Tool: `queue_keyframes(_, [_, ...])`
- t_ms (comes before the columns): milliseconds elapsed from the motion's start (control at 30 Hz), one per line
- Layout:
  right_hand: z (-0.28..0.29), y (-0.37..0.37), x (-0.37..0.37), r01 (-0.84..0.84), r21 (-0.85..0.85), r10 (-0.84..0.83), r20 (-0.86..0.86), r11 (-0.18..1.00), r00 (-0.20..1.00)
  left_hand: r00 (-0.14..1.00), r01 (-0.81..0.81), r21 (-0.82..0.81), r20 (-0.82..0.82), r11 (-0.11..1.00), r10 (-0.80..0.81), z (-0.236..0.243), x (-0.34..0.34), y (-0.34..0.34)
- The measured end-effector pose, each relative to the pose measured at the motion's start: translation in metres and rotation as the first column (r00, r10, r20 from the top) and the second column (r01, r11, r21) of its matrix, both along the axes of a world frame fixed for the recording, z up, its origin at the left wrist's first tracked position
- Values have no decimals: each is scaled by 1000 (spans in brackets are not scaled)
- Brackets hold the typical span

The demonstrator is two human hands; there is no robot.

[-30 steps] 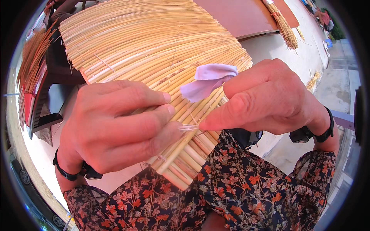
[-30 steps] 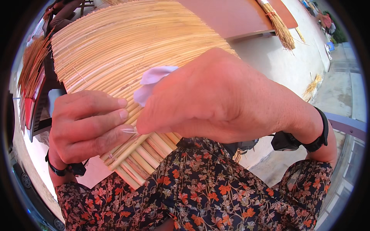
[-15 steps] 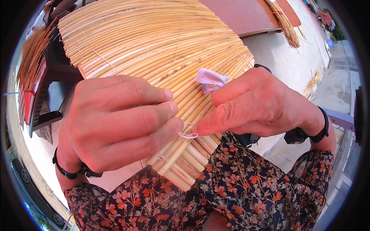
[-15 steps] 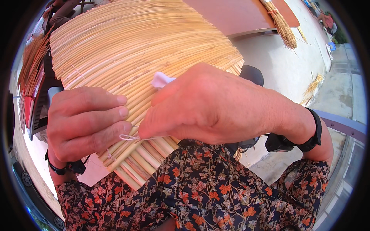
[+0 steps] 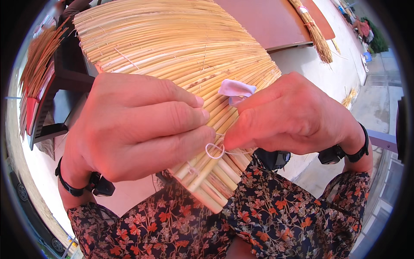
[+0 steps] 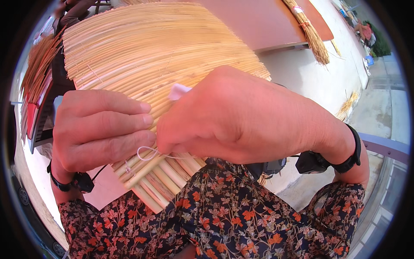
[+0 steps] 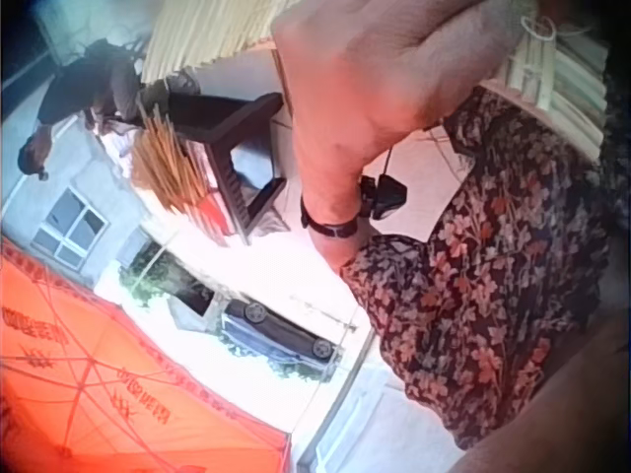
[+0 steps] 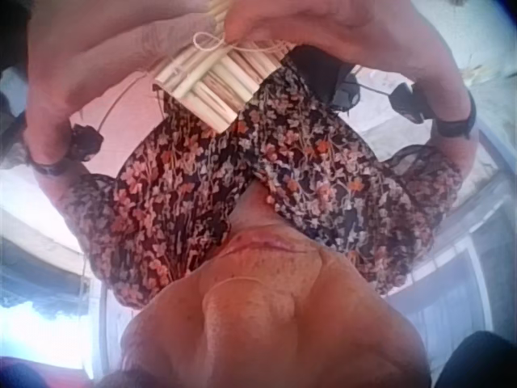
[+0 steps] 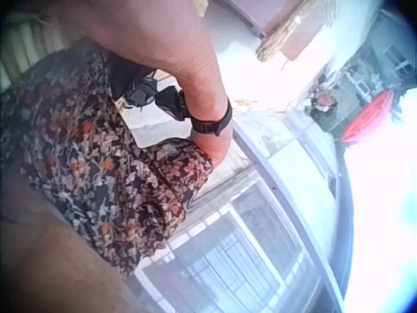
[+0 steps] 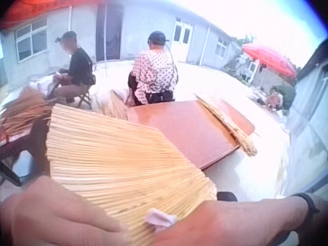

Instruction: The person weaves thin white string through a bundle of bamboo sticks held in their hands. They repeatedly wrap the string around the sticks and pull it tight to secure the bundle, rotating the object to access different sides.

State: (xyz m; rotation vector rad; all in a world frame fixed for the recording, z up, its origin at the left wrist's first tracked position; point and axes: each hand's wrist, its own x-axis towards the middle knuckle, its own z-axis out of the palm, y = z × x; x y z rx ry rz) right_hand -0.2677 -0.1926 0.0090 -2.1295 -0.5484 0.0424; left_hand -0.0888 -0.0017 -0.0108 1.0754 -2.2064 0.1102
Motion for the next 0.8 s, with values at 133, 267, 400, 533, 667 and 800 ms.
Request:
queue_keyframes(133, [11, -24, -11, 90, 67, -85, -75, 994, 993, 1000, -27, 28, 9, 999, 27, 19, -1, -28])
queue_keyframes(267, [30, -63, -24, 153, 161, -145, -61, 975, 988, 994, -26, -88, 106, 996, 36, 62, 5, -64])
queue_keyframes(400, [24, -84, -16, 334, 523, -358, -59, 784, 932, 999, -27, -197, 16, 980, 31, 72, 46, -122])
queue_keyframes(533, [21, -104, -3, 343, 655, -438, -21, 673, 899, 996, 60, -206, 79, 977, -45, 96, 70, -145])
queue_keyframes(667, [24, -111, -14, 423, 695, -541, -57, 581, 839, 973, 231, -127, 55, 965, -226, 113, 58, -154])
queue_keyframes(800, [24, -109, -14, 461, 662, -603, -16, 591, 798, 977, 211, -47, 41, 976, -210, 122, 59, -153])
